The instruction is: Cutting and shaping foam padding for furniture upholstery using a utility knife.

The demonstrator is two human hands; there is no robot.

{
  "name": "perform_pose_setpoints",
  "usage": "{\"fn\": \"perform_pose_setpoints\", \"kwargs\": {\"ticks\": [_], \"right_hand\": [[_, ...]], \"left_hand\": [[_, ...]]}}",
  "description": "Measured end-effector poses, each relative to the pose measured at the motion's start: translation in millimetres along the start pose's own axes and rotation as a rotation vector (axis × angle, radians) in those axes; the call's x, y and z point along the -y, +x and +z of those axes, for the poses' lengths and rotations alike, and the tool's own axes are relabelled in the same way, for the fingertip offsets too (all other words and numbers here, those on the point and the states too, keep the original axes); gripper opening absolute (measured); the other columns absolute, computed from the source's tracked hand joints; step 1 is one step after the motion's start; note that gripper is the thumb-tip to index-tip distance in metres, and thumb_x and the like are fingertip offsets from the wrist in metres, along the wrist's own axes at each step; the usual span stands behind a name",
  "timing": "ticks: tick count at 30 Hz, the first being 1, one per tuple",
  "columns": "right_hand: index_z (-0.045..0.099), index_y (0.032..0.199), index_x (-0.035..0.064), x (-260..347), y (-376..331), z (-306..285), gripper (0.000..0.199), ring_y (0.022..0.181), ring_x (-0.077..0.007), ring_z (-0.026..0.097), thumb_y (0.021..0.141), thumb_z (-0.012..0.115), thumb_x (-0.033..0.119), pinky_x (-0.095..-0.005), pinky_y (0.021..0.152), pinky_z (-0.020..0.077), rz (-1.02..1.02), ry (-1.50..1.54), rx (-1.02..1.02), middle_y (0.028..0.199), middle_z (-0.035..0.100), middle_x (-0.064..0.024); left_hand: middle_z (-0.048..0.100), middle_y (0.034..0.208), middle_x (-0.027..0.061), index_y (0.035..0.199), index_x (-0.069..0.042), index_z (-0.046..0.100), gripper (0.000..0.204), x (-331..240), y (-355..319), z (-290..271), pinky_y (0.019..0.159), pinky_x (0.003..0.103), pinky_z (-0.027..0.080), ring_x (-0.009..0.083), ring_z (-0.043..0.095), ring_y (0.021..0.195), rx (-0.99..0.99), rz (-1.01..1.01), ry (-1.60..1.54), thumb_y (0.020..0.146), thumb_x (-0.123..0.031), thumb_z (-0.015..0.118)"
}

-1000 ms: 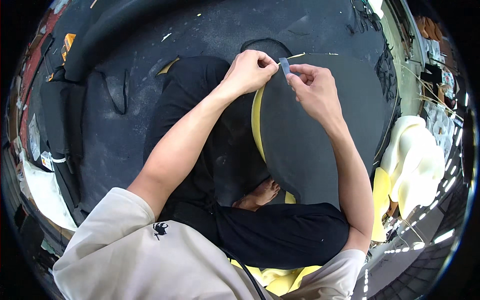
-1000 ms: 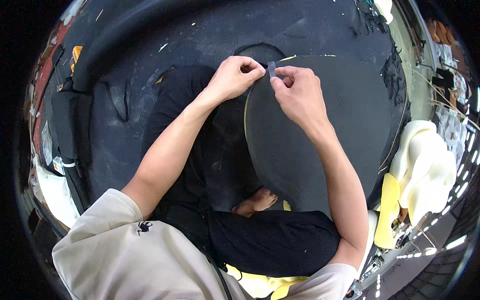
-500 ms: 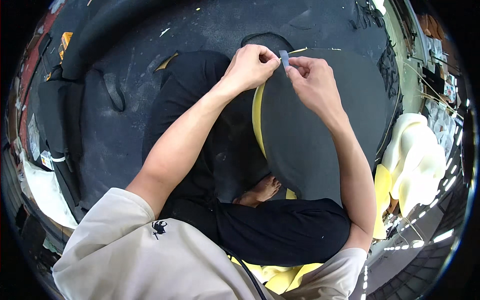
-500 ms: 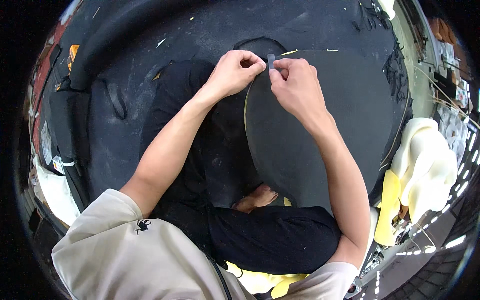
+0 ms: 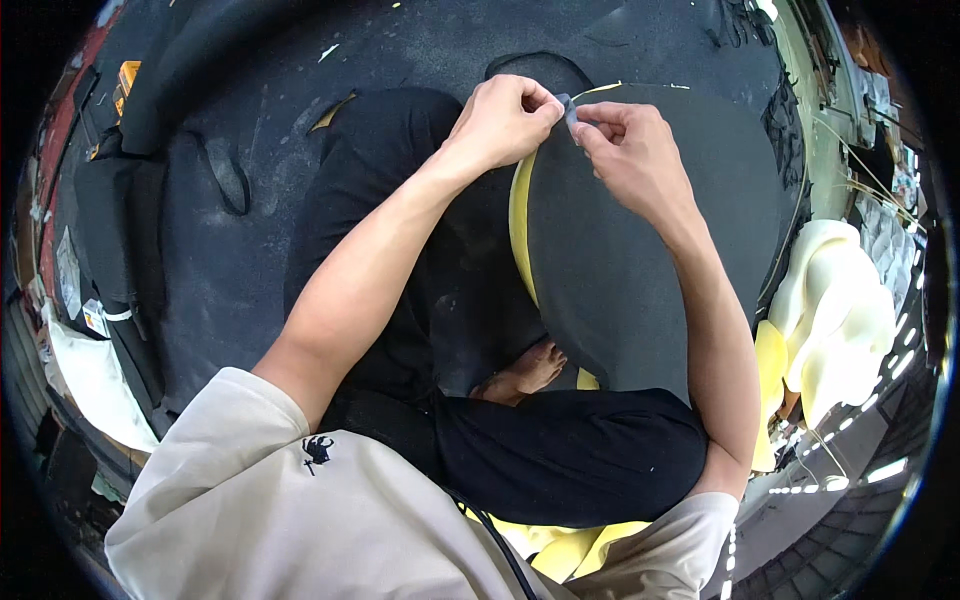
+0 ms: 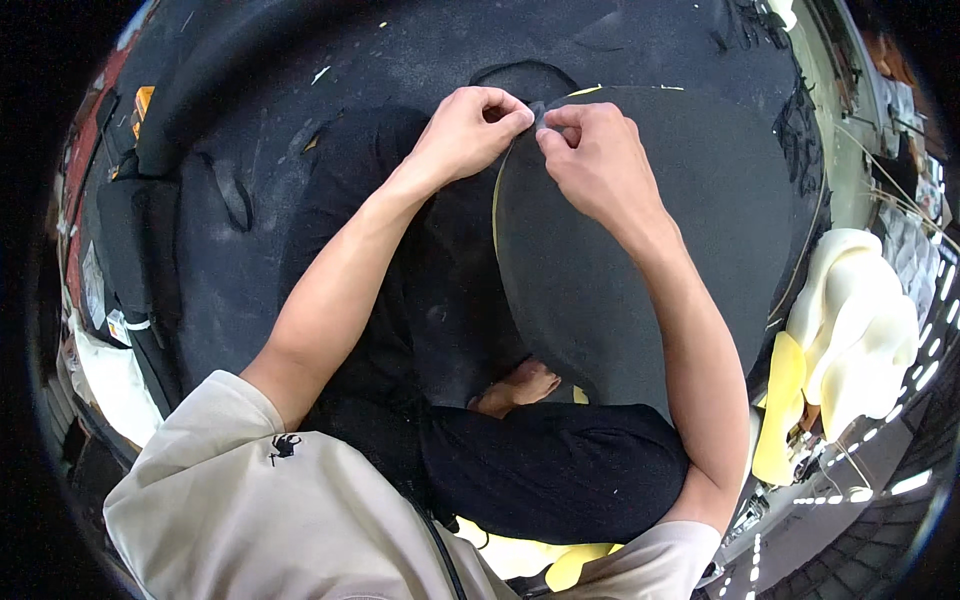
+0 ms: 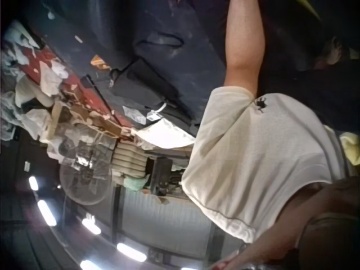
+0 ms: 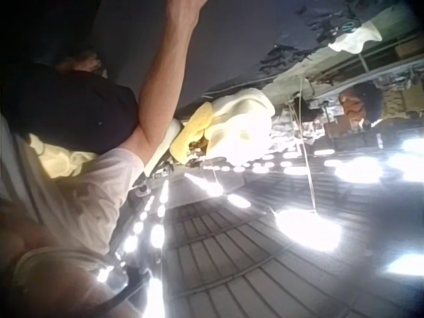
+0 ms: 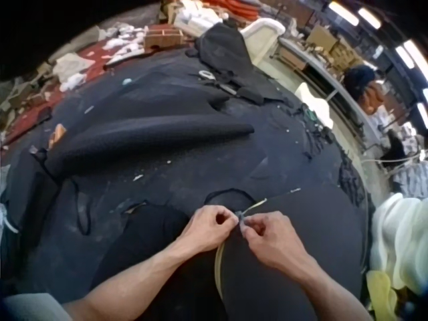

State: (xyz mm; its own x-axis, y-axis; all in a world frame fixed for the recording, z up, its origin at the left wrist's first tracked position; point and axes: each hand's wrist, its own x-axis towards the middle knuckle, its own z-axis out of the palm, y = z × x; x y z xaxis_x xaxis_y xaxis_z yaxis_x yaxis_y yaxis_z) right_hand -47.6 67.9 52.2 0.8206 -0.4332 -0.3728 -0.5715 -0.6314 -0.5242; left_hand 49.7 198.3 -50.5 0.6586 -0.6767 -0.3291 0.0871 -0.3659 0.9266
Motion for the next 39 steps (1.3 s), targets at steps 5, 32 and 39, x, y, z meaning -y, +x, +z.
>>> {"fn": "perform_pose_setpoints", "kwargs": {"ticks": [5,32,39], "right_hand": [[0.075,0.128,-0.0022,3,-13,-3,0.033,0.062,-0.006,0.056,0.1,0.07,0.016,-0.027,0.06,0.0477,0.012,-0.05,0.064,0.072,0.066,-0.001],[0.076,0.123,0.0014,-12,-134,3,0.03,0.099,-0.0376,0.074,0.097,0.063,0.008,-0.0459,0.092,0.0582,-0.167,-0.158,0.282,0.103,0.076,-0.0196],[0.077,0.122,0.0084,-34,-174,-1,0.03,0.102,-0.0354,0.071,0.096,0.063,0.01,-0.0479,0.092,0.0579,-0.206,-0.216,0.261,0.099,0.073,-0.0158]], "left_hand": [[0.079,0.09,0.0156,0.103,-0.001,0.08,0.029,4,1,0,0.084,0.038,0.061,0.0241,0.078,0.085,-0.021,0.041,0.007,0.096,-0.026,0.069],[0.077,0.097,0.0066,0.122,-0.001,0.068,0.028,26,10,-4,0.075,0.03,0.06,0.0147,0.075,0.084,0.057,0.103,-0.134,0.113,-0.024,0.055],[0.068,0.091,0.0019,0.116,-0.004,0.068,0.025,30,8,-12,0.077,0.033,0.062,0.012,0.066,0.075,0.108,0.073,-0.166,0.112,-0.026,0.057]]}}
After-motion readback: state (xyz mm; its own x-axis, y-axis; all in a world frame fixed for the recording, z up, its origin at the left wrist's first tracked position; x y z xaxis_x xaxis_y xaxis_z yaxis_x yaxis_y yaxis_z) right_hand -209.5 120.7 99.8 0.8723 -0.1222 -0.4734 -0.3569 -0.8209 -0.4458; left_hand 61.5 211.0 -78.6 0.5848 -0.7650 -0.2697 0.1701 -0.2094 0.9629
